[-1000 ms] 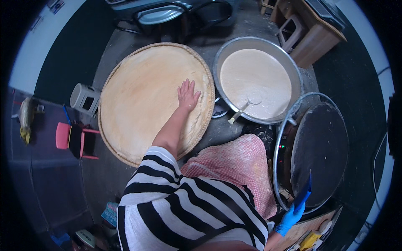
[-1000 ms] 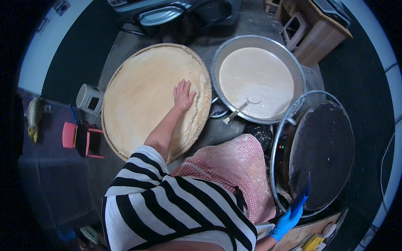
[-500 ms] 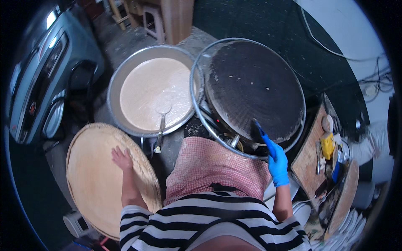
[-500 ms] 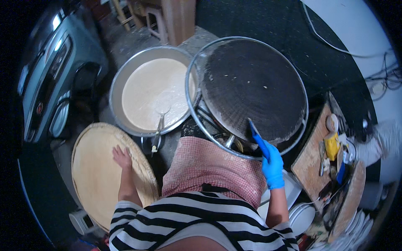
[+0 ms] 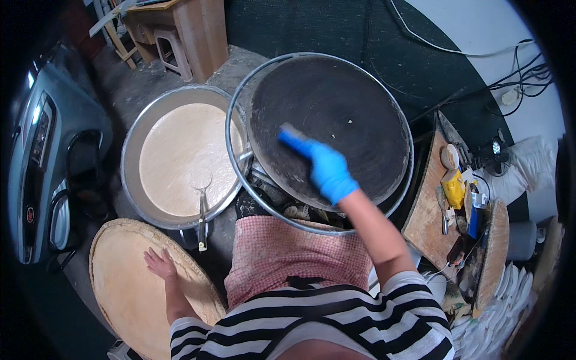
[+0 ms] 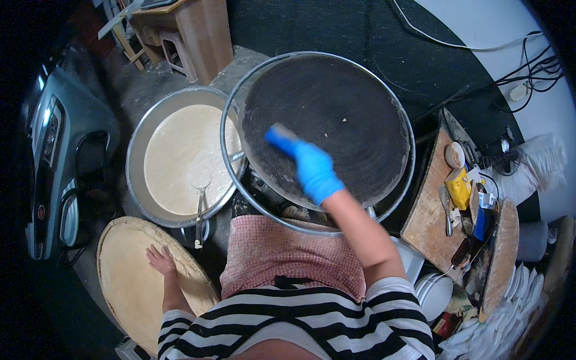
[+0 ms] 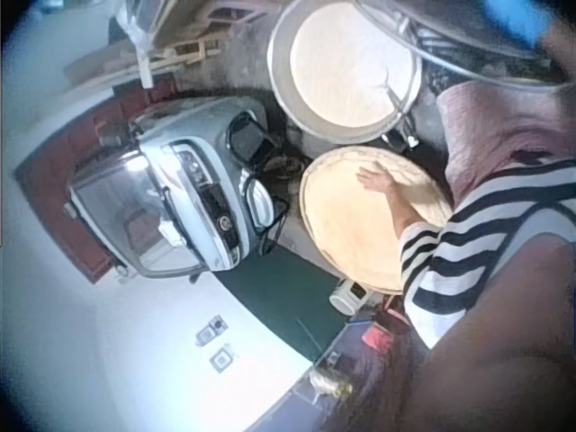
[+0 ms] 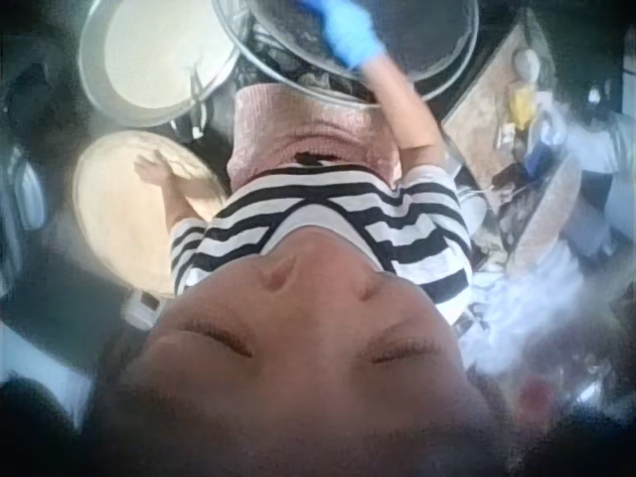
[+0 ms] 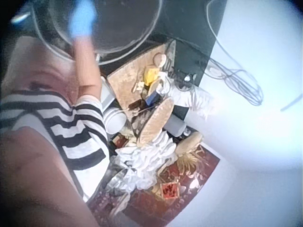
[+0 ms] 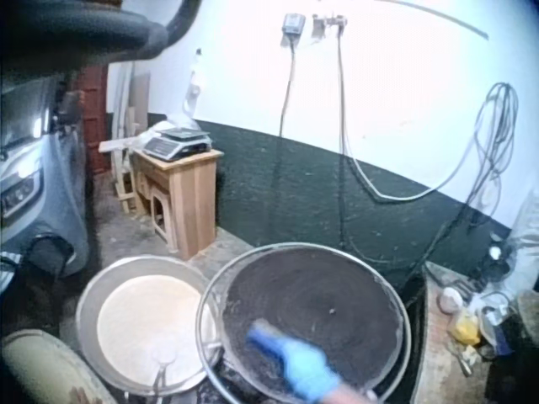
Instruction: The person scoops batter from a large metal bowl and spreads it in a circular motion on a hot griddle using a wooden spreader. They cook the crepe, lift it with a blue plastic scraper, and place it onto a stack on a wooden board. The person repeats this process multiple times.
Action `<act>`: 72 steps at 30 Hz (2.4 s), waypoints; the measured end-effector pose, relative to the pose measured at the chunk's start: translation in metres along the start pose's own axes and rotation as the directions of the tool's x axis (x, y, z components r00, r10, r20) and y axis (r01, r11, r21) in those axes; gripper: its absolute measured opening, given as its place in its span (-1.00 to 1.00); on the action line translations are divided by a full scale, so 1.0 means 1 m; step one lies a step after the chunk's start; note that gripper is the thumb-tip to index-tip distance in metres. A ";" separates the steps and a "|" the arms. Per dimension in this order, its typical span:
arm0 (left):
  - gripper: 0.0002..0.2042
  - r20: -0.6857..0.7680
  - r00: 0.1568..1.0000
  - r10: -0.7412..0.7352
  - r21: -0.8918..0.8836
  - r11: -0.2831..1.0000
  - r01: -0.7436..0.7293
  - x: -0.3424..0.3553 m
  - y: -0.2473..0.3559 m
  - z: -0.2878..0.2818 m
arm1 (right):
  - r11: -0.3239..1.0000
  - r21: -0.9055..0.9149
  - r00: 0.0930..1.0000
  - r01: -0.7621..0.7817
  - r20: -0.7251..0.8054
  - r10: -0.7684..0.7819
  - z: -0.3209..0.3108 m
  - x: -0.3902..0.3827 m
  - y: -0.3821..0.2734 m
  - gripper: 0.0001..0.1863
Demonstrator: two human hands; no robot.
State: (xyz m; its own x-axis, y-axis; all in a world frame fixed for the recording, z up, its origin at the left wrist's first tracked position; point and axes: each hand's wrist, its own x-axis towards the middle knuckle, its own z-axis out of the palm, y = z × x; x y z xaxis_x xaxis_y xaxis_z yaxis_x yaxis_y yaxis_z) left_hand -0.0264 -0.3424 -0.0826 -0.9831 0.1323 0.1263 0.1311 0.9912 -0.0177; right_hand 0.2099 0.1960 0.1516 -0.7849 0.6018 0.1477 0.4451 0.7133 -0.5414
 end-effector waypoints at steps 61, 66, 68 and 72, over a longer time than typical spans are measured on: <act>-0.49 -0.199 0.975 0.099 -0.684 0.698 -0.211 -0.062 0.124 -0.073 | 0.474 0.763 0.004 -0.440 -0.527 0.850 -0.164 -0.361 0.342 -0.67; -0.46 -0.065 0.993 0.097 -0.812 0.574 -0.110 -0.085 0.121 -0.085 | 0.501 0.518 -0.069 -0.693 -0.740 0.669 -0.157 -0.380 0.314 -0.66; -0.44 -0.014 0.996 0.084 -0.803 0.593 -0.061 -0.093 0.116 -0.086 | 0.576 0.538 -0.011 -0.615 -0.736 0.677 -0.139 -0.395 0.291 -0.71; -0.47 0.056 0.987 0.149 -0.817 0.575 -0.041 -0.097 0.109 -0.082 | 0.428 0.621 -0.018 -0.657 -0.580 0.815 -0.061 -0.455 0.240 -0.71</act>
State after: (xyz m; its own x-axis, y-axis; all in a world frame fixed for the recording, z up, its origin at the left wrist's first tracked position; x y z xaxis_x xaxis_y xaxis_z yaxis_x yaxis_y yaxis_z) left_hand 0.0934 -0.2472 -0.0158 -0.9582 0.2782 0.0667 0.2196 0.5656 0.7949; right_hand 0.7004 0.1155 0.0051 0.6265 0.7786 0.0363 0.4383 -0.3135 -0.8424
